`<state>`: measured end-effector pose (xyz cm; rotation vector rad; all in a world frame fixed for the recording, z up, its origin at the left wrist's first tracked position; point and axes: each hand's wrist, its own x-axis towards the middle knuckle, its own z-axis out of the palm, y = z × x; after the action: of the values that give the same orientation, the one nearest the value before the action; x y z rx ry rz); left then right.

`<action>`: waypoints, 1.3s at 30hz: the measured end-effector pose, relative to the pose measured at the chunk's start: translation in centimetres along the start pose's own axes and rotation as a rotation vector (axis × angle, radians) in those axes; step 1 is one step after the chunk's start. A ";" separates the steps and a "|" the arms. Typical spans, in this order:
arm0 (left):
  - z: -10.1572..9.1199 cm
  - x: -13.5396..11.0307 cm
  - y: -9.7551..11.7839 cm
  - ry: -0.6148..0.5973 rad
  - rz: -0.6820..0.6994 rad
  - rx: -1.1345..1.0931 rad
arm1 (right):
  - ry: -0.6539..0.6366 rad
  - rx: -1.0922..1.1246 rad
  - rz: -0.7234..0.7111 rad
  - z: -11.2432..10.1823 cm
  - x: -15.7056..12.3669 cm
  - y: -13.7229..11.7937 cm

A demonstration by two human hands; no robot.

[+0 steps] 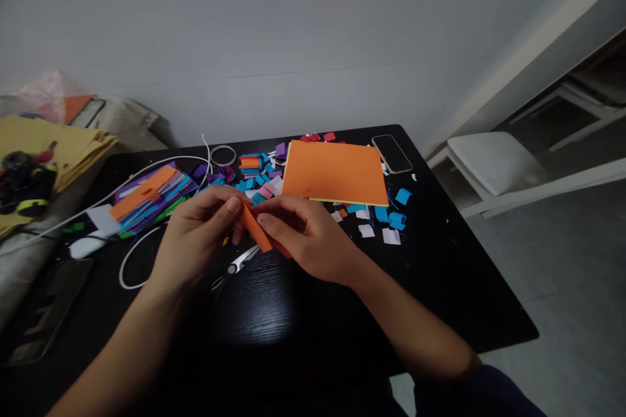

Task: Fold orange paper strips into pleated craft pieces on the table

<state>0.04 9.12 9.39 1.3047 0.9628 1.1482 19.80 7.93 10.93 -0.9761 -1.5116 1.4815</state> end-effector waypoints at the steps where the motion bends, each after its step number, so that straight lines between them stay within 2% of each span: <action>1: 0.0 0.0 -0.1 -0.007 -0.012 -0.012 | 0.003 0.012 -0.001 0.0 0.0 0.0; 6: -0.1 -0.2 0.2 -0.021 -0.060 0.056 | 0.048 0.045 0.013 0.1 0.0 0.1; 10: -0.1 -0.3 0.7 -0.007 -0.085 0.074 | 0.116 -0.027 -0.008 0.2 0.0 0.1; 15: -0.1 -0.3 0.9 0.007 -0.079 0.061 | 0.138 -0.076 -0.011 0.1 -0.1 0.0; 18: 0.1 -0.2 0.9 0.012 -0.082 0.091 | 0.152 -0.188 -0.044 0.1 -0.2 -0.1; 22: 0.3 -0.2 1.0 -0.051 -0.131 0.144 | 0.141 -0.347 -0.111 0.0 -0.3 -0.2; 27: 0.0 -0.1 1.0 -0.126 -0.214 0.087 | 0.155 -0.416 -0.140 -0.3 -0.1 -0.1; 33: -0.8 0.1 0.6 -0.165 -0.261 -0.002 | 0.214 -0.361 -0.135 -0.8 -0.4 -0.6; 39: -1.0 0.1 0.5 -0.092 -0.151 -0.016 | 0.094 -0.046 -0.043 -2.1 -0.5 -1.6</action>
<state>-0.98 9.35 9.83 1.2393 0.9655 0.9706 21.94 8.27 12.49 -1.0205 -1.4957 1.3569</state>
